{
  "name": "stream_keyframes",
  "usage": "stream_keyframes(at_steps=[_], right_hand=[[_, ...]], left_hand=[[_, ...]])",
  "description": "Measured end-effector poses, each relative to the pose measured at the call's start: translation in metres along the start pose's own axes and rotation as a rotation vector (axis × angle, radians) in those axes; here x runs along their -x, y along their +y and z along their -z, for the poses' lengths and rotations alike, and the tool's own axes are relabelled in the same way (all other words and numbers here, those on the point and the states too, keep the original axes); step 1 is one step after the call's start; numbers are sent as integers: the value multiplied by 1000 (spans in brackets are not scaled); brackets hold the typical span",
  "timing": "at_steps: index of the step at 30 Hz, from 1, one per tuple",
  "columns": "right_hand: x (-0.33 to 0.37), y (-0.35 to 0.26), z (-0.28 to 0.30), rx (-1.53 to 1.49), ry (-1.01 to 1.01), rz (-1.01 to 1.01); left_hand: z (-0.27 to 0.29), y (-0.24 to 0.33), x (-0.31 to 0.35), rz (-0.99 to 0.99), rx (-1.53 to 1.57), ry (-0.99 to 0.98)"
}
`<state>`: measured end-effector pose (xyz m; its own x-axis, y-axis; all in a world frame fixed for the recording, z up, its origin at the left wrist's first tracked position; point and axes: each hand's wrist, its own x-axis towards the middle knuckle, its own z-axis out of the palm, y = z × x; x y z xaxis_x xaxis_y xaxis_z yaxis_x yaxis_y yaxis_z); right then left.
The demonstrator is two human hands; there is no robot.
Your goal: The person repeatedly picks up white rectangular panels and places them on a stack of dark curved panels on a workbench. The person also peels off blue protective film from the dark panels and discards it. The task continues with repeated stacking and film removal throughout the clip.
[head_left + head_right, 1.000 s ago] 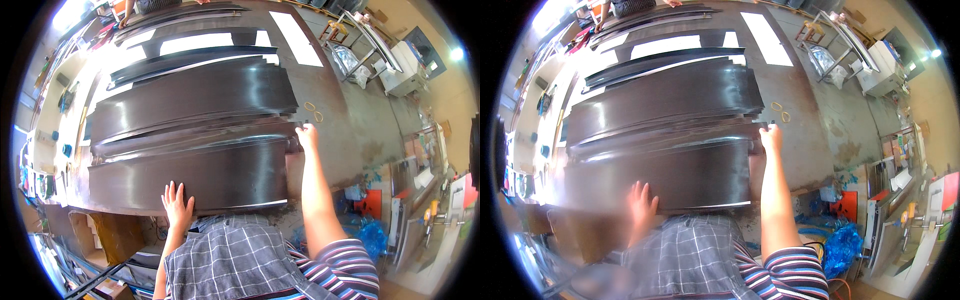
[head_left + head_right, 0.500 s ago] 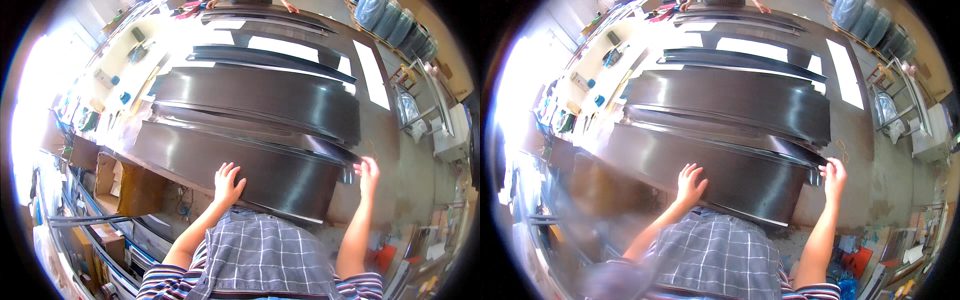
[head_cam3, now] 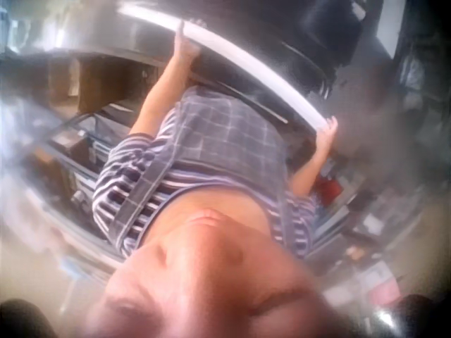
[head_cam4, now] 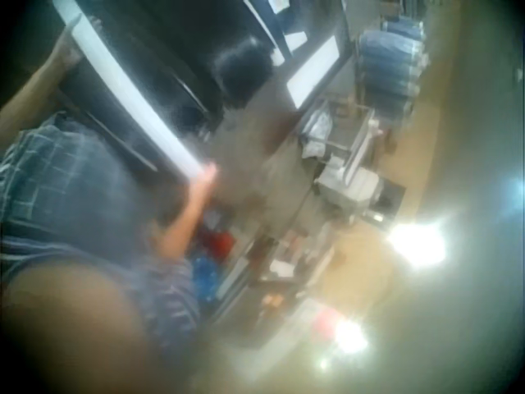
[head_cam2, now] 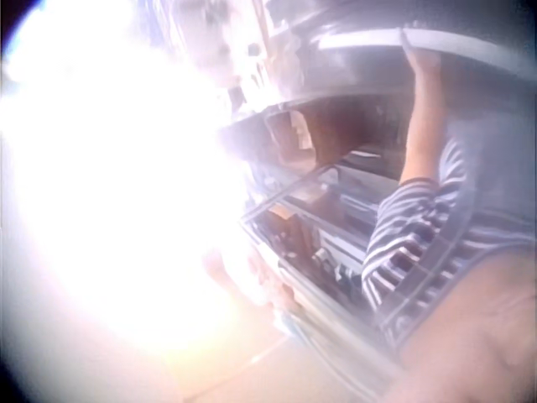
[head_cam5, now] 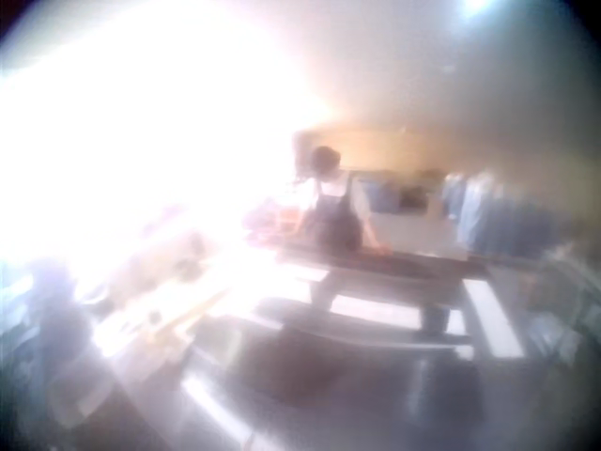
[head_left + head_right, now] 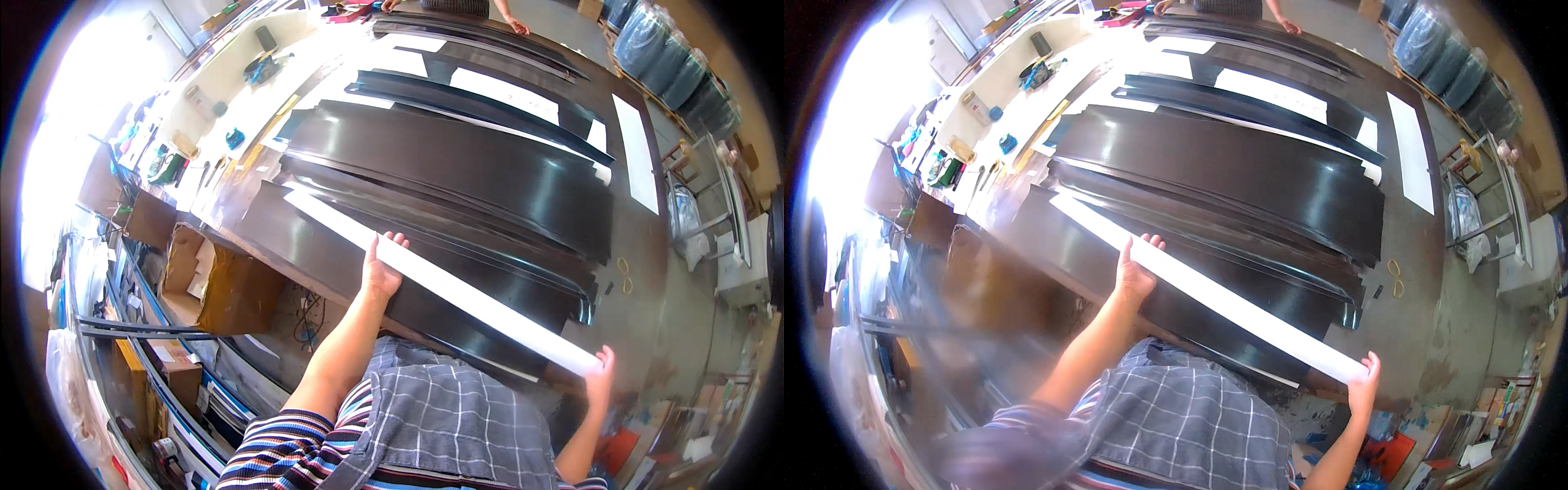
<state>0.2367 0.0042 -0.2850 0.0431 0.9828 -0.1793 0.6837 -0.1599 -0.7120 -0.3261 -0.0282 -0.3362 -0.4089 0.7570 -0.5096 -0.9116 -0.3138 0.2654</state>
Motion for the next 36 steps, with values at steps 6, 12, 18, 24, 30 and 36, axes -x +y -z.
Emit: stream_keyframes(at_steps=[6,12,18,24,30,36], right_hand=[[4,12,-21,873,381,-116],[-5,-173,-172,-21,-262,282],[-14,-268,-278,96,-919,222],[-30,-245,-321,140,-796,361],[-33,-280,-318,226,-696,348],[-12,-298,-367,57,-791,381]], left_hand=[[20,47,-6,-153,-47,48],[0,83,24,-85,-341,-98],[13,131,43,-213,-595,74],[67,171,54,-918,-2110,431],[71,171,42,-776,-2207,321],[67,168,40,-833,-2120,295]])
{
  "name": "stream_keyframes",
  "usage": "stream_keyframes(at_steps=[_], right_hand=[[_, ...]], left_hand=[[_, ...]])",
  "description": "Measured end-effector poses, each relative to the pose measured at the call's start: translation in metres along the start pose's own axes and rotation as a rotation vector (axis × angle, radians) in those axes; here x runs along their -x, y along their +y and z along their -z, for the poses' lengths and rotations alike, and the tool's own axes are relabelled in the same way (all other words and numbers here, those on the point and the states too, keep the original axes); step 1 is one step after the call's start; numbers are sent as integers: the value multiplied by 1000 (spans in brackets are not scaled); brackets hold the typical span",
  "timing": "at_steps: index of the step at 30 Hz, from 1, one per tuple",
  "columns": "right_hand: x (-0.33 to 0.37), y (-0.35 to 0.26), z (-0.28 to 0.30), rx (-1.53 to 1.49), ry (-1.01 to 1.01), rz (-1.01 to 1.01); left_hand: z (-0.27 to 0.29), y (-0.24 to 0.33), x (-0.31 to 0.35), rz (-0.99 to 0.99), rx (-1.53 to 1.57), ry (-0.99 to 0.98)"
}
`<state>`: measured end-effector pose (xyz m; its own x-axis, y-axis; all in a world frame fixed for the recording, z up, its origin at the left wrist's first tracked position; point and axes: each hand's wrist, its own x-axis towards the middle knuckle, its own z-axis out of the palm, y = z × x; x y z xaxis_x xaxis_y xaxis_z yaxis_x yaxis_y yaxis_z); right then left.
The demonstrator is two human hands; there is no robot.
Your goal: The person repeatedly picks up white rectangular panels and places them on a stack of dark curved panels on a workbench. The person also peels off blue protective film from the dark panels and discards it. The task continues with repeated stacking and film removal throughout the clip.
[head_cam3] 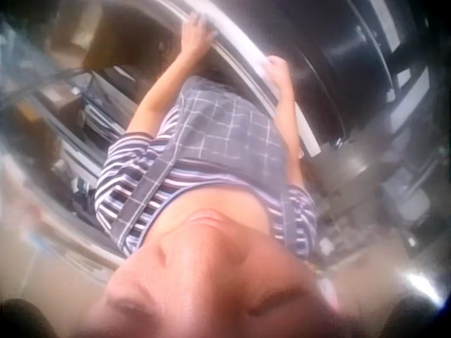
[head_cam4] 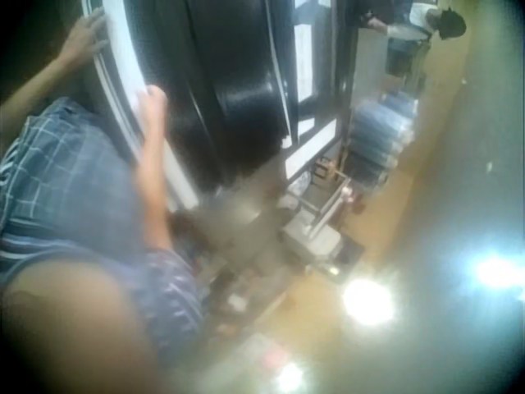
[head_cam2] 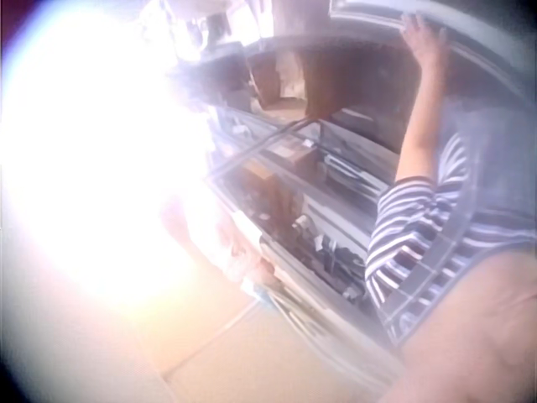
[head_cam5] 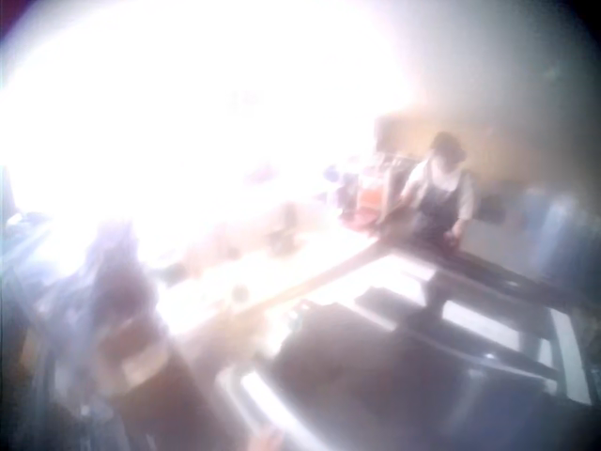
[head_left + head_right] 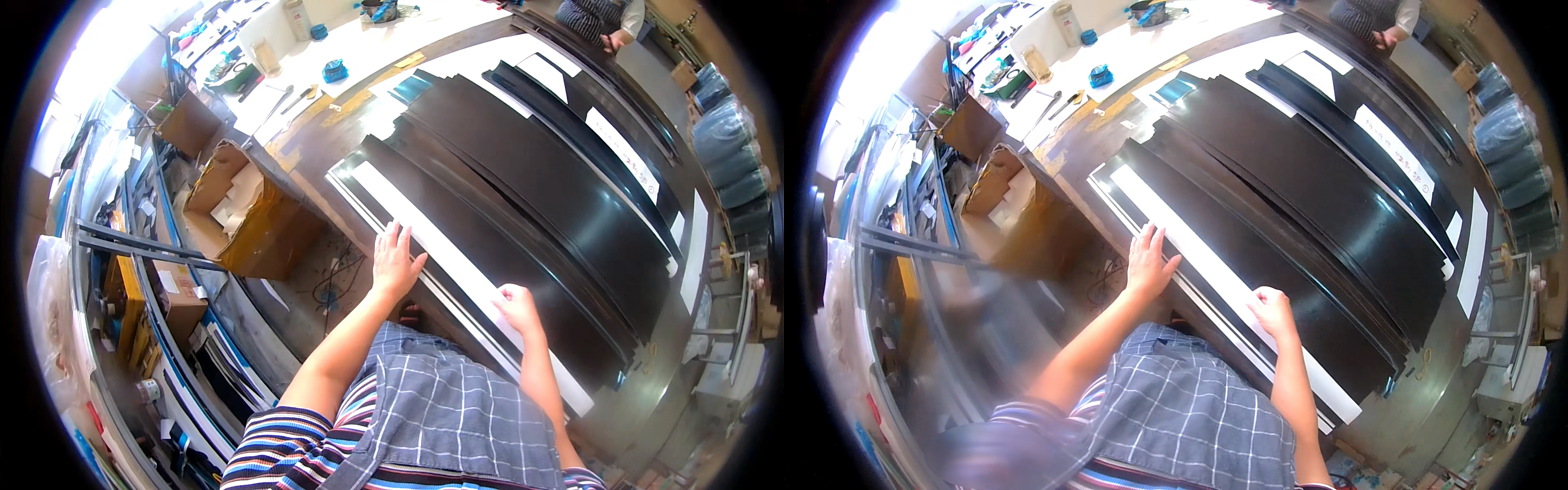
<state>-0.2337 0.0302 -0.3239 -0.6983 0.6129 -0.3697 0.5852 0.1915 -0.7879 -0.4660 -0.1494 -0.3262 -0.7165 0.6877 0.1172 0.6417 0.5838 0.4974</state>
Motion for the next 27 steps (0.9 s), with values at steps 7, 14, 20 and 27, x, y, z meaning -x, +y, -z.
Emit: stream_keyframes(at_steps=[7,14,20,27], right_hand=[[-11,-24,-32,-12,-12,39],[-17,-11,-37,-17,-35,35],[-19,-7,-38,-46,-37,30],[-20,-4,-37,-61,-42,37]], left_hand=[[-1,-16,7,-23,89,57],[-2,-22,4,-3,72,99],[3,-29,-8,-3,13,123],[7,-34,-13,9,-20,100]])
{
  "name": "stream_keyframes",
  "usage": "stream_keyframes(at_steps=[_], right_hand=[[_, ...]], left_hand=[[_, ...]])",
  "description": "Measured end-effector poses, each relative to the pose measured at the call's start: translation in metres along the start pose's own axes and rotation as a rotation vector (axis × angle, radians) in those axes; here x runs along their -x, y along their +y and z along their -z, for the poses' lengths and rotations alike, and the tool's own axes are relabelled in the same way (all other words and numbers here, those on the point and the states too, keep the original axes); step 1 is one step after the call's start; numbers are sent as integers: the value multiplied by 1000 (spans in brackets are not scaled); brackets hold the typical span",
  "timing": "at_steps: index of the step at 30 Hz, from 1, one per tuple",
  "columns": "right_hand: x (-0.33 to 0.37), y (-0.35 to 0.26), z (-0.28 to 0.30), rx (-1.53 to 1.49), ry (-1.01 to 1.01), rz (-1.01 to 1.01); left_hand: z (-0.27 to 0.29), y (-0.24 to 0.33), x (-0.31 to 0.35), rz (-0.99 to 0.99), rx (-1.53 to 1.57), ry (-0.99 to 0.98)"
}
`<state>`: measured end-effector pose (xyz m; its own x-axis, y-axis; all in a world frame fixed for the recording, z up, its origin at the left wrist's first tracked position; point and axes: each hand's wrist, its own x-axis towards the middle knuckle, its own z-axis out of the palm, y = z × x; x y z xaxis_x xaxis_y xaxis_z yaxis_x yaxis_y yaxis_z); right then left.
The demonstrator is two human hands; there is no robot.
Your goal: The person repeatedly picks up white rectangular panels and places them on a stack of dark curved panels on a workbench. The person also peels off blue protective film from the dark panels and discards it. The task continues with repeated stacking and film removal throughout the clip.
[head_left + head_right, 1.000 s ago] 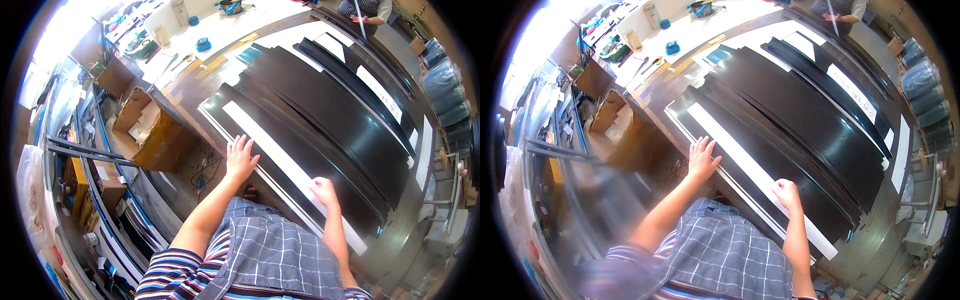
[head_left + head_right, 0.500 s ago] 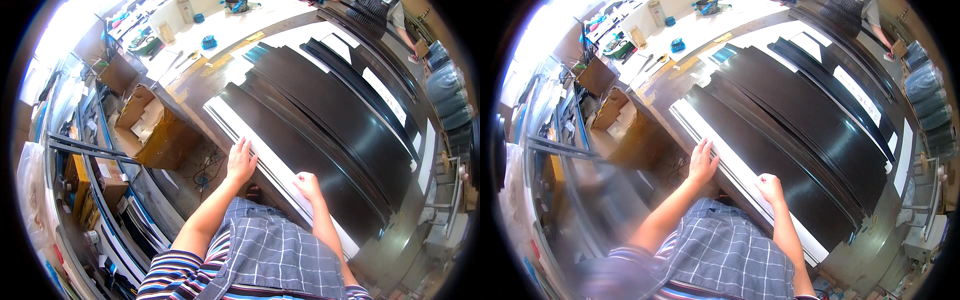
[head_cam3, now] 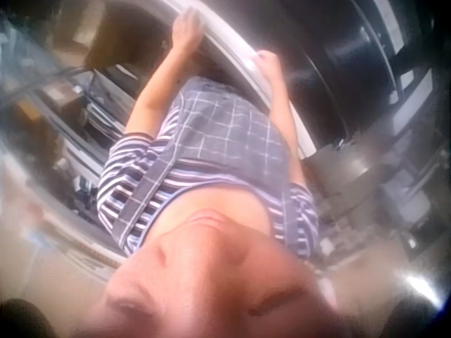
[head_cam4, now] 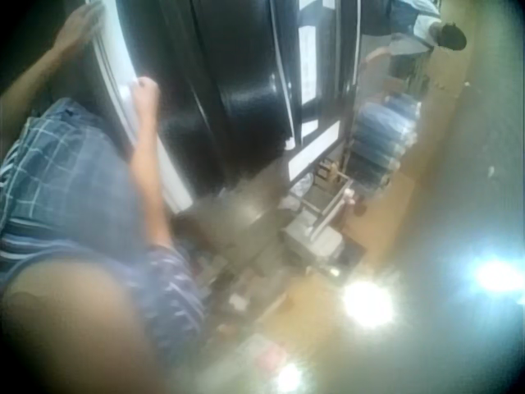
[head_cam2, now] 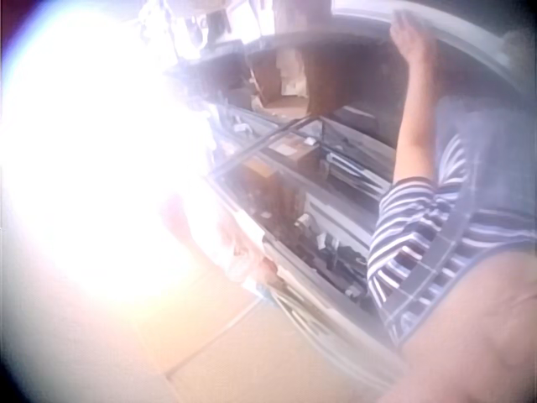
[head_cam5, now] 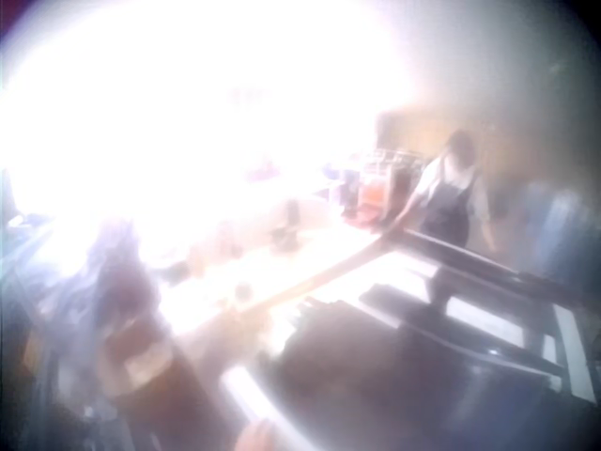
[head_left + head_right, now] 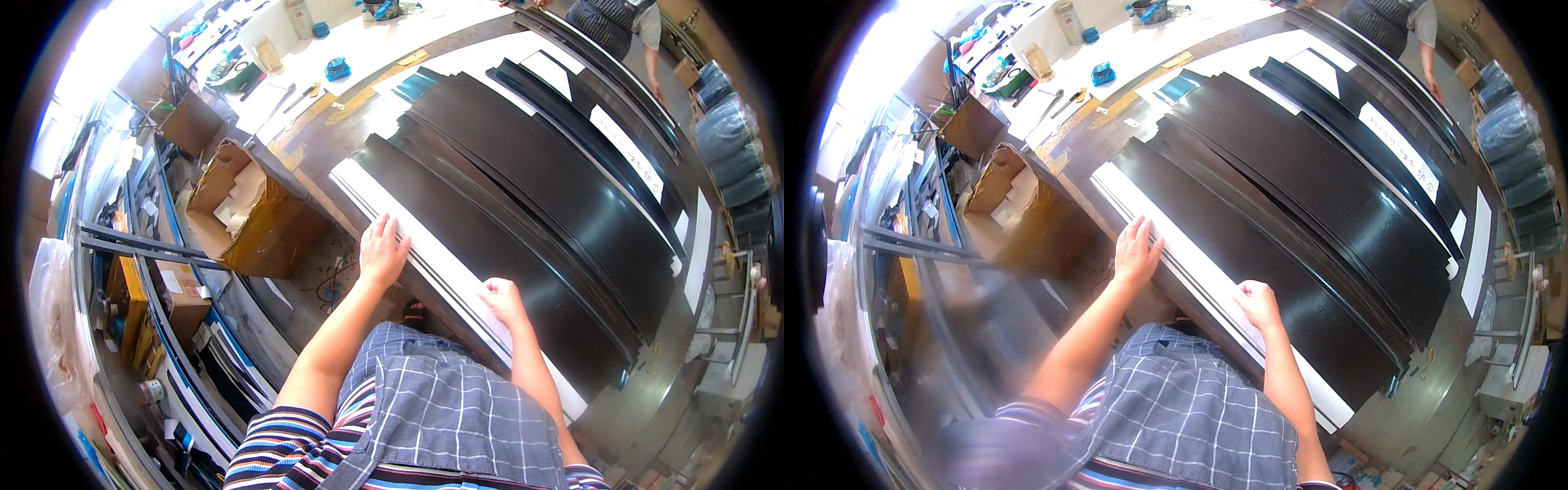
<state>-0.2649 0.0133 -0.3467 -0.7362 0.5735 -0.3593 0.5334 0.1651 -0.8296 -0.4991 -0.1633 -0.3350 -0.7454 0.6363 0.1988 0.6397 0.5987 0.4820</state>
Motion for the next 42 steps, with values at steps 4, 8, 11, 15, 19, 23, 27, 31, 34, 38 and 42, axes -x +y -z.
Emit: stream_keyframes(at_steps=[4,8,11,15,19,23,27,31,34,38,42], right_hand=[[0,-1,1,2,-4,-4],[-1,1,0,4,-2,0],[0,0,0,-10,-8,-45],[2,-8,1,65,8,-25],[3,-11,1,59,13,-49],[7,2,10,-24,-25,-41],[45,-5,65,322,-270,-209],[91,29,96,284,-127,-388],[103,42,98,274,-51,-373],[100,32,93,362,-58,-416],[99,15,96,403,-69,-458]], left_hand=[[4,-8,-8,10,-18,-7],[4,-21,-21,-30,-84,48],[10,-30,-32,-41,-119,31],[15,-44,-48,-24,-151,28],[16,-58,-61,-36,-154,2],[18,-60,-72,-50,-127,-42],[23,-62,-71,9,-146,-85],[25,-48,-75,6,-221,-134],[27,-39,-76,-6,-269,-155],[32,-38,-74,28,-314,-190],[29,-32,-74,36,-333,-211]])
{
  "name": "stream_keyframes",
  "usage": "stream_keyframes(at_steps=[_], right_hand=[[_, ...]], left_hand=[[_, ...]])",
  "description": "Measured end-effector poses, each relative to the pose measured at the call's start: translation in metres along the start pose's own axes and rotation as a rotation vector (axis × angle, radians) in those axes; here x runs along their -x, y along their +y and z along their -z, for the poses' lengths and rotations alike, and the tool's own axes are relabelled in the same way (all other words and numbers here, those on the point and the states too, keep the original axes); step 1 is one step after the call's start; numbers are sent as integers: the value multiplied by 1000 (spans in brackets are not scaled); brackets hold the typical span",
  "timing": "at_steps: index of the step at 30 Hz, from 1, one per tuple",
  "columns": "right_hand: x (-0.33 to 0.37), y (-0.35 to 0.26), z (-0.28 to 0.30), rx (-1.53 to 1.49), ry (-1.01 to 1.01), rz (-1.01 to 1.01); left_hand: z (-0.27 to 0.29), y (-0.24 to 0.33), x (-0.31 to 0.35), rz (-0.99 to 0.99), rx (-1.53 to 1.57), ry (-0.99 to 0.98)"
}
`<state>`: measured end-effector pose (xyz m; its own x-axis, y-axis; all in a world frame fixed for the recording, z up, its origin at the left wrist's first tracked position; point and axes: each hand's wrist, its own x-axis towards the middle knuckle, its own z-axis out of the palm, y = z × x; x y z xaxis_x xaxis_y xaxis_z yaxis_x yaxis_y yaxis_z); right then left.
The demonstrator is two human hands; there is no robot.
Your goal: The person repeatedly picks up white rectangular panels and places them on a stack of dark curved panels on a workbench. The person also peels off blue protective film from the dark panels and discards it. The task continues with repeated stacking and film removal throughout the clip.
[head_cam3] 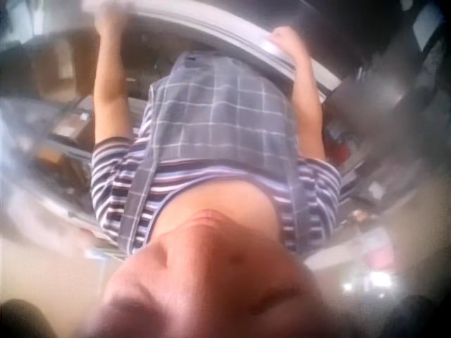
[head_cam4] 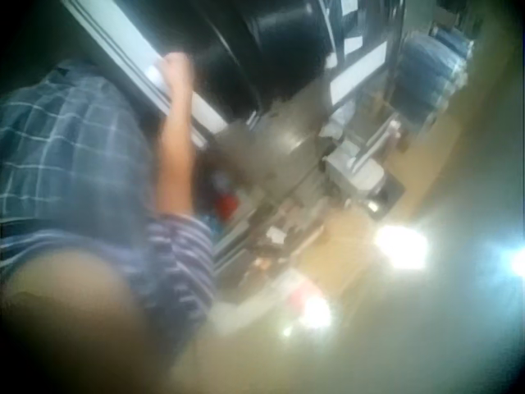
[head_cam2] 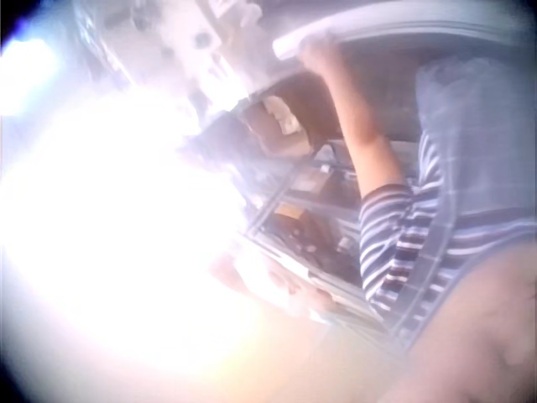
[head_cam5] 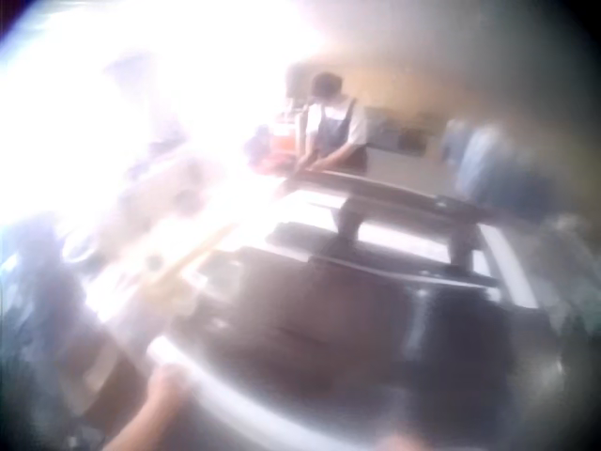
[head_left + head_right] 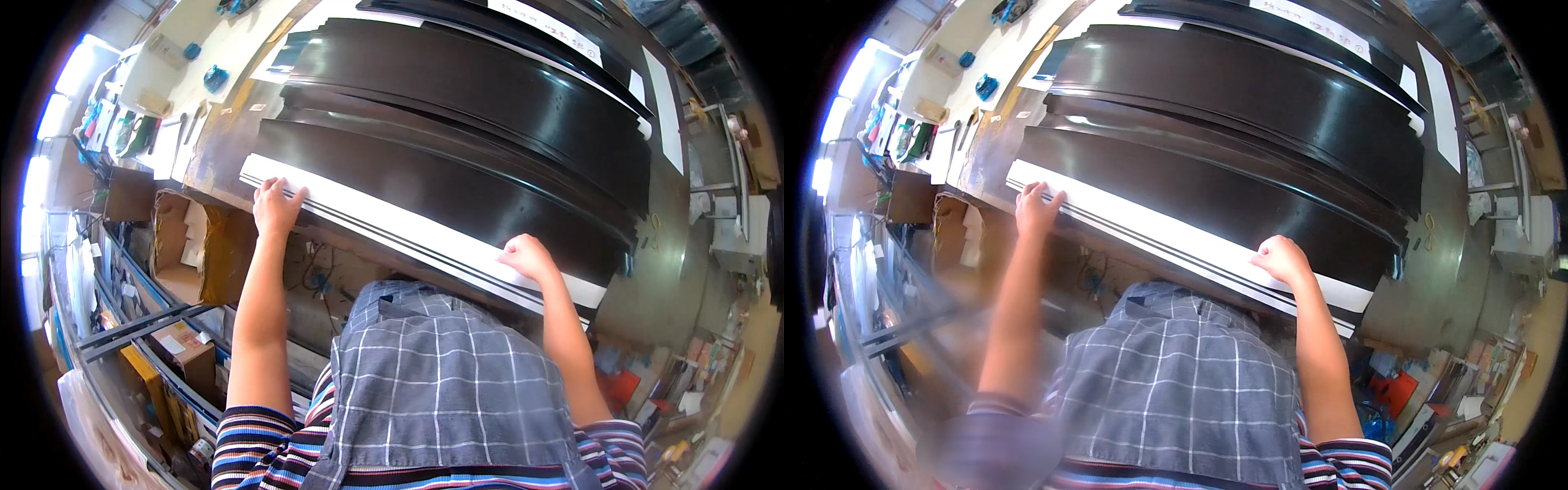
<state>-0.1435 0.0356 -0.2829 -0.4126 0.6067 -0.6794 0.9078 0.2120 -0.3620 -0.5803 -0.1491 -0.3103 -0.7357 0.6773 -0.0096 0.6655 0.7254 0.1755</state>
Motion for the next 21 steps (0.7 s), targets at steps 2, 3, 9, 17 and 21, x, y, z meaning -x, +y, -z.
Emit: stream_keyframes(at_steps=[2,3,9,17,21], right_hand=[[-2,1,-1,22,0,-2],[-3,4,0,21,0,-2],[-4,7,2,35,16,5],[-7,16,7,40,41,0],[-18,50,22,19,45,34]], left_hand=[[0,0,0,-5,-1,6],[-1,2,0,-6,1,10],[-2,10,2,11,-18,7],[-30,46,18,-277,-32,70],[-47,180,88,-619,344,-260]])
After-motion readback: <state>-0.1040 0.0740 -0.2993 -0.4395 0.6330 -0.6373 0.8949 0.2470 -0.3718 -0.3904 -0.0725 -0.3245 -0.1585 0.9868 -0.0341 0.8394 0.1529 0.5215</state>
